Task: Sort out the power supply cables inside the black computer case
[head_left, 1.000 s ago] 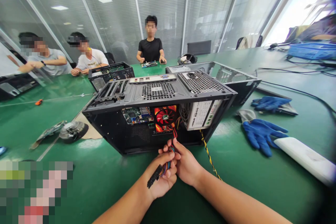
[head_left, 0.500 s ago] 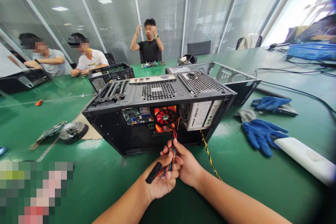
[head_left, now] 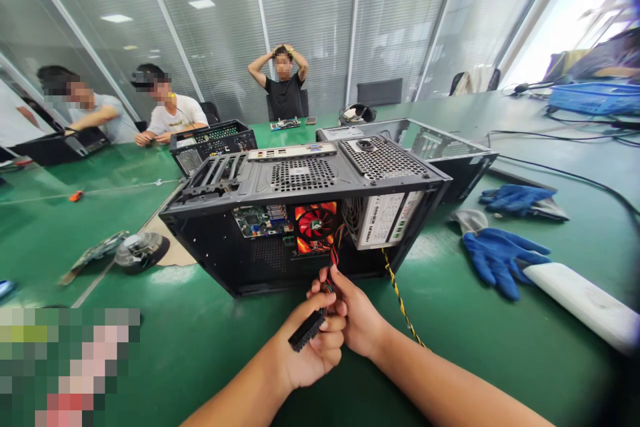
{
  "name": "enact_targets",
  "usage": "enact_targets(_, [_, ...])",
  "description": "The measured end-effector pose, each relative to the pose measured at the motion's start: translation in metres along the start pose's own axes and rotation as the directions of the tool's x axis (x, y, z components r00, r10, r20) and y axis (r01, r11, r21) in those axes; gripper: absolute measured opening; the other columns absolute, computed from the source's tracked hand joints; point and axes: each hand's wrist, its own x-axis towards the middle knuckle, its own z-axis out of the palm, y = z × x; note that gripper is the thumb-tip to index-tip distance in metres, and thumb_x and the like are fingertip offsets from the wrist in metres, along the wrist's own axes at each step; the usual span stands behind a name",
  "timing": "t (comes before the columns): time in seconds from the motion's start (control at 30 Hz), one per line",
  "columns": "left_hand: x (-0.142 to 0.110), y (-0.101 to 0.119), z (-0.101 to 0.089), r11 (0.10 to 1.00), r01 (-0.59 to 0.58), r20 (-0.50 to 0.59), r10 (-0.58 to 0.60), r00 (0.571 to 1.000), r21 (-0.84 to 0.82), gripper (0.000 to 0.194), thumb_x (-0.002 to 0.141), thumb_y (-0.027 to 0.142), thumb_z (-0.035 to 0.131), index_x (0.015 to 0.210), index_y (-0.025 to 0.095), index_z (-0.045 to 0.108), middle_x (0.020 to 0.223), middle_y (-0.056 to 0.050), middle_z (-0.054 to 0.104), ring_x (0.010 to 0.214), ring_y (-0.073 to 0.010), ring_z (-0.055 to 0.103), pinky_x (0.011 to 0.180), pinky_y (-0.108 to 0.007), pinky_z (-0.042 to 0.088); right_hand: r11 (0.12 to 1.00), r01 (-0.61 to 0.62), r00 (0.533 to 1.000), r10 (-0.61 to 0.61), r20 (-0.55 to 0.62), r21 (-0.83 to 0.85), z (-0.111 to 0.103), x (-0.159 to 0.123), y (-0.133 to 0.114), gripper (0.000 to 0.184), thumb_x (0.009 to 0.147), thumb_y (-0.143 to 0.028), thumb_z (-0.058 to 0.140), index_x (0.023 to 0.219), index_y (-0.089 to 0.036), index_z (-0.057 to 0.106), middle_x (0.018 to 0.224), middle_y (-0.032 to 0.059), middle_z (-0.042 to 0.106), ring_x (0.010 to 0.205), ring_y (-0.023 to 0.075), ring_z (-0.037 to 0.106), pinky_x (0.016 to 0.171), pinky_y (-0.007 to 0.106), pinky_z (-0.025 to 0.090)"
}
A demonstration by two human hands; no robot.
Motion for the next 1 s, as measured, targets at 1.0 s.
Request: enact_targets(1.0, [0.0009, -0.0049, 0.0025, 0.974, -0.149, -0.079, 0.164, 0.983, 0.168, 0.033, 0.080, 0.040, 0.063, 0.067, 0.018, 0.042, 0.041, 0.010, 0.030, 0.035, -0.0076, 0.041, 0.041, -0.019, 0.026, 0.999, -0.029, 0.997, 0.027, -0.078, -0.028, 0.0043, -0.0022, -0.0027, 0.029, 0.075, -0.049, 0.067, 0.078, -0.022, 0.057, 0.070, -0.0006, 0.063, 0.069, 0.0168, 0.062, 0.062, 0.028, 0.046])
